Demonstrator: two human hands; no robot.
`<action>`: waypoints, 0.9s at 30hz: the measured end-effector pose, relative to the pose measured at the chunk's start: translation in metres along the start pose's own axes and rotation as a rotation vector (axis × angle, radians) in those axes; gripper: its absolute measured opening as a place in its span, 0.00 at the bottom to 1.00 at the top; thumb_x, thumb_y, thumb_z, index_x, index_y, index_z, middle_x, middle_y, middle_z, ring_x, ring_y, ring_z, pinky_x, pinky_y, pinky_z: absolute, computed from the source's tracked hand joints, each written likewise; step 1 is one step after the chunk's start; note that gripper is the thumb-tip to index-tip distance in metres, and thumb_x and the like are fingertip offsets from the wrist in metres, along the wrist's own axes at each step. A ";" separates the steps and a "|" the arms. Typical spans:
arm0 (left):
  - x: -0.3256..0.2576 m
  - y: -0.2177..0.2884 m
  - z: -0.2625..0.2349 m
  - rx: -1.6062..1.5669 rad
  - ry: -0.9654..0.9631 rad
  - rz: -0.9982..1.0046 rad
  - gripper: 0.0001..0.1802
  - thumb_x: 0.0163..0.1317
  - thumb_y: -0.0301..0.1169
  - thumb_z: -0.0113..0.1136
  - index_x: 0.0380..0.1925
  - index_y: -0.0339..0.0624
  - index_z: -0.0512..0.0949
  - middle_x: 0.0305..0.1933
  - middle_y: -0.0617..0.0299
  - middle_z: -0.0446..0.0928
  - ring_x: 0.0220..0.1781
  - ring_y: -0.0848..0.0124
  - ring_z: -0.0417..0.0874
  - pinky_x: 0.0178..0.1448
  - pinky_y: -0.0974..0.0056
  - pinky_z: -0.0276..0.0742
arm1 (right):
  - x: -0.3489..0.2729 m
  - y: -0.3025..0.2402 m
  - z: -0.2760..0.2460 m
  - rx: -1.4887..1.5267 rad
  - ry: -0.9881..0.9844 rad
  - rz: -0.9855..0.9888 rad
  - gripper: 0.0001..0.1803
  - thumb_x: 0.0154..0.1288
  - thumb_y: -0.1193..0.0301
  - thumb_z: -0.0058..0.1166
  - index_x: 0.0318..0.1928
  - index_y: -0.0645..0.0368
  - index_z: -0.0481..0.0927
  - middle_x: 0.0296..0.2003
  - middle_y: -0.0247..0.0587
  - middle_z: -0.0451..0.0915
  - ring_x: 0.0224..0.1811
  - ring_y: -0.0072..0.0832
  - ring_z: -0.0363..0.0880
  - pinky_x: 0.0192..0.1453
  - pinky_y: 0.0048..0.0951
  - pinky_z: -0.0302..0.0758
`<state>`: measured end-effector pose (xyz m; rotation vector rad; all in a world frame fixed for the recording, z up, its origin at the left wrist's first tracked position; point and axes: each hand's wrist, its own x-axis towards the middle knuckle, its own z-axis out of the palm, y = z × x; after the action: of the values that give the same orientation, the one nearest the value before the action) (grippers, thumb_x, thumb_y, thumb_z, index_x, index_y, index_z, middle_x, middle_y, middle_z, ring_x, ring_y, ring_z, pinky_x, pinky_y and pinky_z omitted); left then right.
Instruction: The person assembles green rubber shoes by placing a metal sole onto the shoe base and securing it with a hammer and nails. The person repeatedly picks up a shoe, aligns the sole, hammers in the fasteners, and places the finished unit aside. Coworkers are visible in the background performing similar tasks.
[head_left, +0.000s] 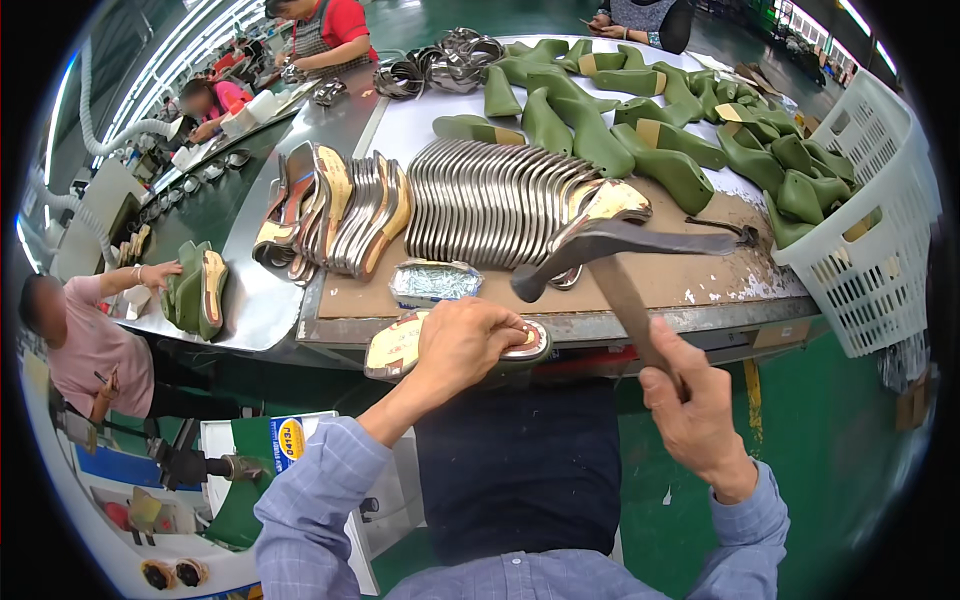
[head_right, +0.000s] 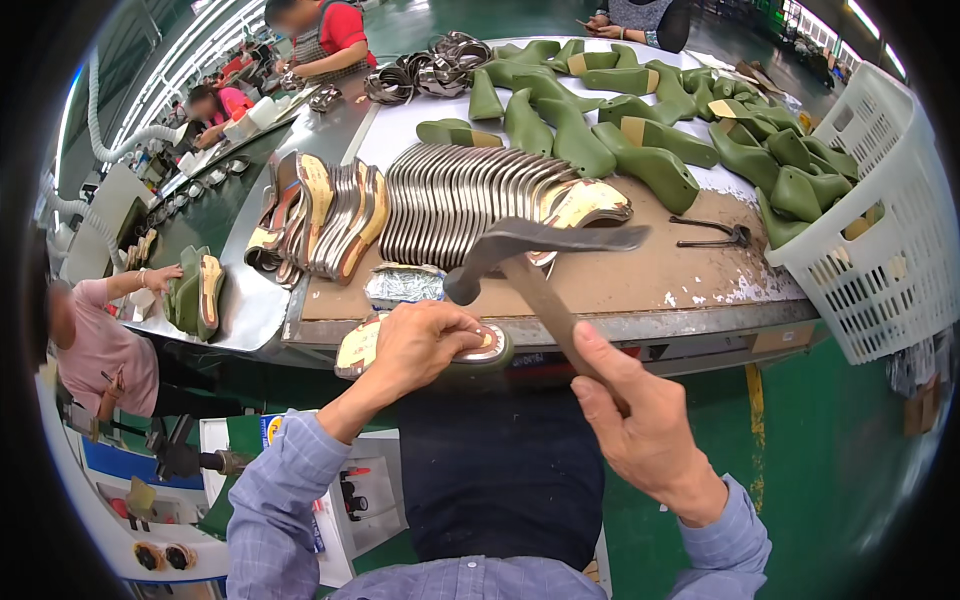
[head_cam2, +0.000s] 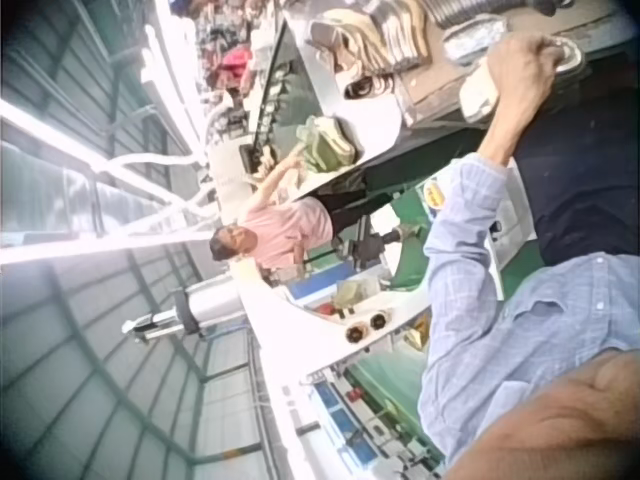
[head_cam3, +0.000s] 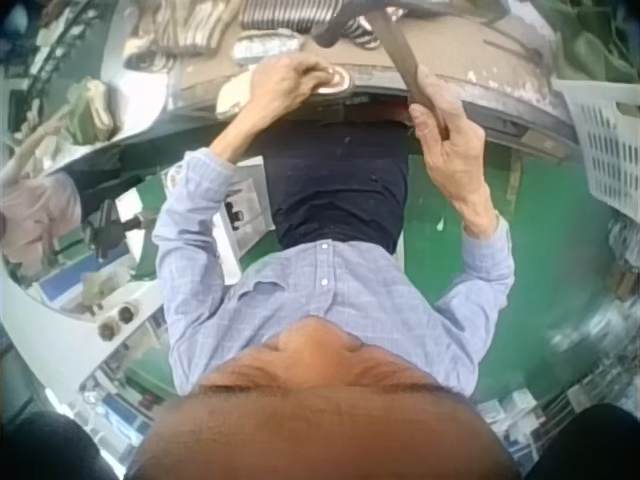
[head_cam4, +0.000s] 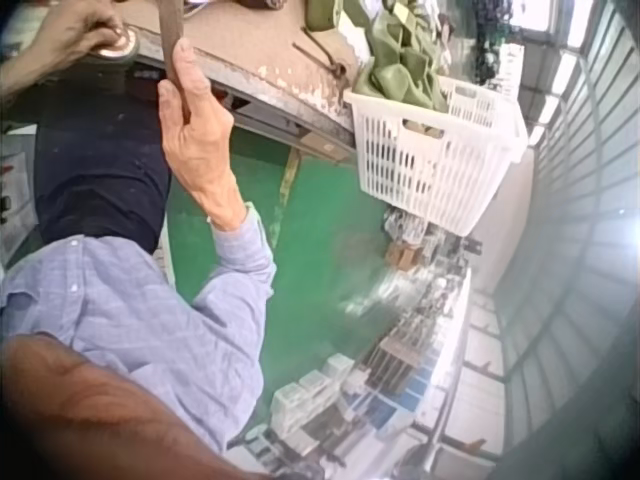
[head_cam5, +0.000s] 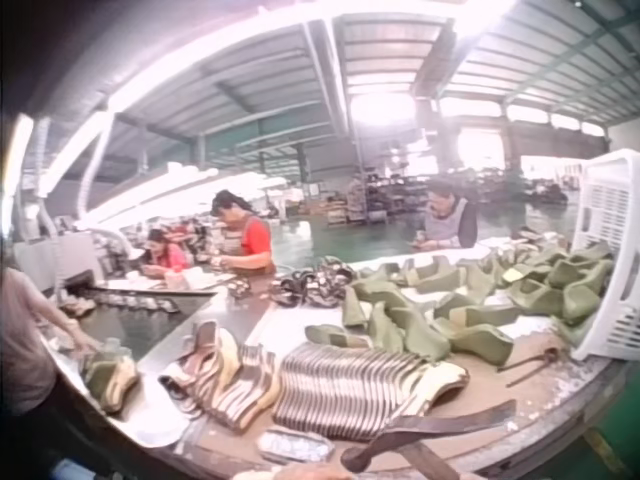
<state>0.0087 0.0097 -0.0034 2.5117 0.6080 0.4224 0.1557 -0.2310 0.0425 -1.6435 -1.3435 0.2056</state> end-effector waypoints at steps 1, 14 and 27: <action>0.001 0.002 -0.001 0.033 0.004 0.008 0.09 0.57 0.37 0.70 0.30 0.45 0.88 0.29 0.54 0.84 0.32 0.54 0.85 0.36 0.55 0.77 | 0.002 0.001 0.005 -0.018 0.024 -0.080 0.27 0.69 0.80 0.59 0.67 0.63 0.72 0.52 0.58 0.83 0.51 0.42 0.87 0.52 0.36 0.82; -0.005 -0.019 -0.025 0.330 -0.235 0.141 0.32 0.54 0.57 0.69 0.50 0.46 0.81 0.47 0.54 0.83 0.57 0.51 0.80 0.60 0.48 0.70 | -0.032 0.018 -0.007 0.200 0.082 0.341 0.27 0.73 0.78 0.55 0.70 0.54 0.68 0.26 0.33 0.77 0.24 0.16 0.70 0.30 0.21 0.71; -0.010 -0.007 -0.016 0.449 -0.203 0.147 0.32 0.54 0.56 0.69 0.47 0.41 0.76 0.40 0.54 0.79 0.47 0.56 0.82 0.51 0.52 0.71 | -0.010 0.001 -0.012 -0.039 -0.050 0.061 0.27 0.68 0.80 0.59 0.66 0.59 0.72 0.52 0.55 0.83 0.45 0.35 0.87 0.46 0.32 0.81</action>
<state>-0.0087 0.0167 0.0045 2.9909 0.4807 0.0810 0.1609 -0.2459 0.0440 -1.7229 -1.3435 0.2597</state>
